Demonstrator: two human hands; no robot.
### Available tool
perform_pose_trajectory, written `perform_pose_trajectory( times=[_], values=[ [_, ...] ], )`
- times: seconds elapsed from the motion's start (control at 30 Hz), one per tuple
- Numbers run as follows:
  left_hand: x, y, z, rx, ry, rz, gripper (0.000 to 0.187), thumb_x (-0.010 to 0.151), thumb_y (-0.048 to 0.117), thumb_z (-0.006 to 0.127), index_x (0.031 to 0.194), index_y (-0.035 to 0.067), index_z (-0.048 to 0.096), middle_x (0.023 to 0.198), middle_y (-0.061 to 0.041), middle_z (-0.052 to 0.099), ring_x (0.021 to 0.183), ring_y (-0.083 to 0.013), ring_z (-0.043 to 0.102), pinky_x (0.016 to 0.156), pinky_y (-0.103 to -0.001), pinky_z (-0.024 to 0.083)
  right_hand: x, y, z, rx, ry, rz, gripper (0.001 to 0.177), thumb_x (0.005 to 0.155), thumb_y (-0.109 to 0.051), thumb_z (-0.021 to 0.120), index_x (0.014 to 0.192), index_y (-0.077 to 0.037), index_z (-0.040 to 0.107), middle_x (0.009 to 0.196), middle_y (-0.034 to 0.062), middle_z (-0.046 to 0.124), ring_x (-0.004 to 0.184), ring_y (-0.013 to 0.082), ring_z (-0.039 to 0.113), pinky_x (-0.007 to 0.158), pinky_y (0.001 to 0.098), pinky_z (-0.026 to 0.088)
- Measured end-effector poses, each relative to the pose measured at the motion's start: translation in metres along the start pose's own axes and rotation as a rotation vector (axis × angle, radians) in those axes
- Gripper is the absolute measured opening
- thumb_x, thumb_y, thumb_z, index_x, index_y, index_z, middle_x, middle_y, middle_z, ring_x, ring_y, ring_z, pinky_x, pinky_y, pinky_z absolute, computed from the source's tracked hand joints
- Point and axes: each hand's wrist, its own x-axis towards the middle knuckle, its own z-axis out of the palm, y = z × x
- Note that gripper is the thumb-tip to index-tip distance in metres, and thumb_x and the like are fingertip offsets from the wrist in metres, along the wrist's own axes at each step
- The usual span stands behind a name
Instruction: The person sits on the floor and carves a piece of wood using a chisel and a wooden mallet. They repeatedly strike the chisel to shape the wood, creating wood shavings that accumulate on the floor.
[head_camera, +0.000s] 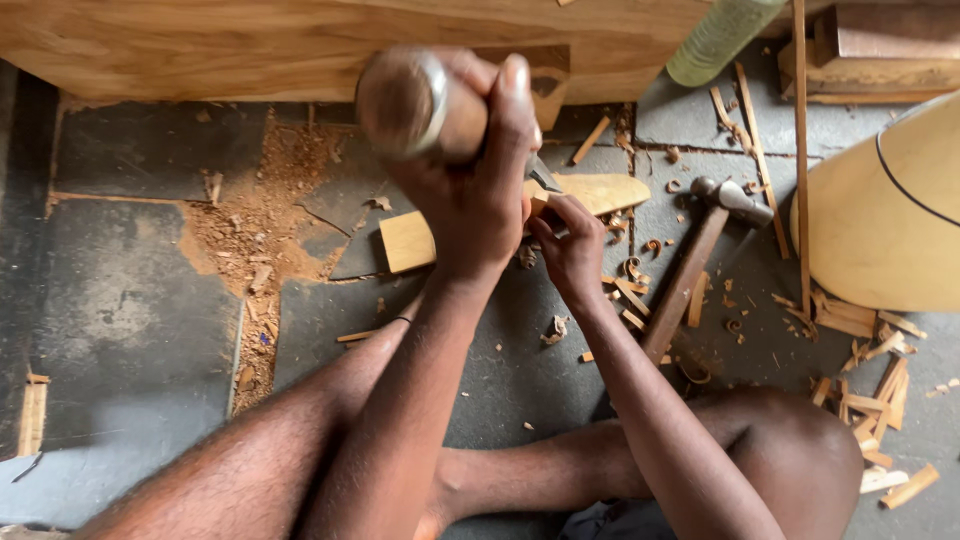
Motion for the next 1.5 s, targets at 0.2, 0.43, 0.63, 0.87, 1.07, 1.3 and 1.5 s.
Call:
perform_pose_trajectory(
  times=[0.2, 0.43, 0.63, 0.87, 1.07, 1.3, 1.5],
  values=[
    [0.013, -0.015, 0.003, 0.158, -0.188, -0.012, 0.02, 0.109, 0.015, 0.072, 0.093, 0.009, 0.062, 0.073, 0.002, 0.065, 0.063, -0.0054, 0.067, 0.061, -0.023, 0.059, 0.002, -0.003, -0.002, -0.05, -0.028, -0.057, 0.012, 0.089, -0.004, 0.081, 0.099, -0.004, 0.075, 0.091, 0.0062, 0.073, 0.08, 0.0162, 0.073, 0.07, 0.0331, 0.06],
    [0.009, -0.027, 0.004, 0.178, -0.225, -0.049, 0.013, 0.106, 0.016, 0.074, 0.102, 0.01, 0.063, 0.081, 0.001, 0.068, 0.068, -0.0051, 0.067, 0.064, -0.022, 0.057, 0.001, -0.01, -0.004, -0.123, -0.011, -0.131, 0.019, 0.087, -0.001, 0.08, 0.106, -0.005, 0.076, 0.098, 0.0092, 0.074, 0.084, 0.0215, 0.073, 0.073, 0.0363, 0.059],
    [0.009, -0.039, 0.004, 0.137, -0.304, -0.083, 0.01, 0.108, 0.01, 0.075, 0.109, 0.008, 0.065, 0.084, -0.002, 0.072, 0.071, -0.009, 0.068, 0.067, -0.025, 0.057, 0.004, -0.009, -0.004, -0.038, -0.032, -0.09, 0.02, 0.087, 0.003, 0.078, 0.105, -0.005, 0.075, 0.102, 0.008, 0.075, 0.086, 0.019, 0.076, 0.075, 0.0344, 0.062],
    [0.01, -0.049, 0.005, 0.2, -0.382, -0.008, 0.024, 0.102, 0.01, 0.074, 0.123, 0.009, 0.062, 0.091, -0.002, 0.078, 0.078, -0.0107, 0.08, 0.075, -0.025, 0.068, 0.0, 0.019, 0.007, -0.054, -0.028, -0.147, 0.018, 0.089, 0.008, 0.073, 0.099, -0.006, 0.077, 0.102, 0.0068, 0.076, 0.089, 0.0182, 0.075, 0.078, 0.0294, 0.066],
    [0.007, -0.053, 0.005, 0.25, -0.398, 0.013, 0.036, 0.099, 0.007, 0.073, 0.132, 0.008, 0.058, 0.096, -0.003, 0.078, 0.085, -0.0119, 0.08, 0.081, -0.026, 0.068, -0.003, 0.016, 0.006, -0.022, -0.015, -0.121, 0.02, 0.086, 0.011, 0.073, 0.098, -0.005, 0.076, 0.103, 0.0082, 0.075, 0.093, 0.0197, 0.075, 0.08, 0.0317, 0.065],
    [0.003, -0.054, 0.008, 0.262, -0.385, 0.012, 0.04, 0.097, 0.005, 0.073, 0.134, 0.008, 0.057, 0.099, -0.005, 0.077, 0.088, -0.0139, 0.079, 0.083, -0.029, 0.067, -0.003, 0.006, 0.001, 0.036, -0.009, -0.099, 0.023, 0.083, 0.015, 0.071, 0.096, -0.003, 0.074, 0.102, 0.0085, 0.075, 0.092, 0.0209, 0.074, 0.08, 0.0342, 0.063],
    [0.008, -0.051, 0.011, 0.299, -0.453, -0.003, 0.034, 0.096, 0.009, 0.071, 0.126, 0.008, 0.057, 0.087, -0.003, 0.075, 0.077, -0.0127, 0.078, 0.072, -0.028, 0.066, -0.001, -0.009, -0.004, 0.041, -0.001, -0.087, 0.022, 0.083, 0.014, 0.071, 0.099, -0.001, 0.073, 0.101, 0.01, 0.073, 0.091, 0.0242, 0.073, 0.077, 0.0372, 0.06]
  ],
)
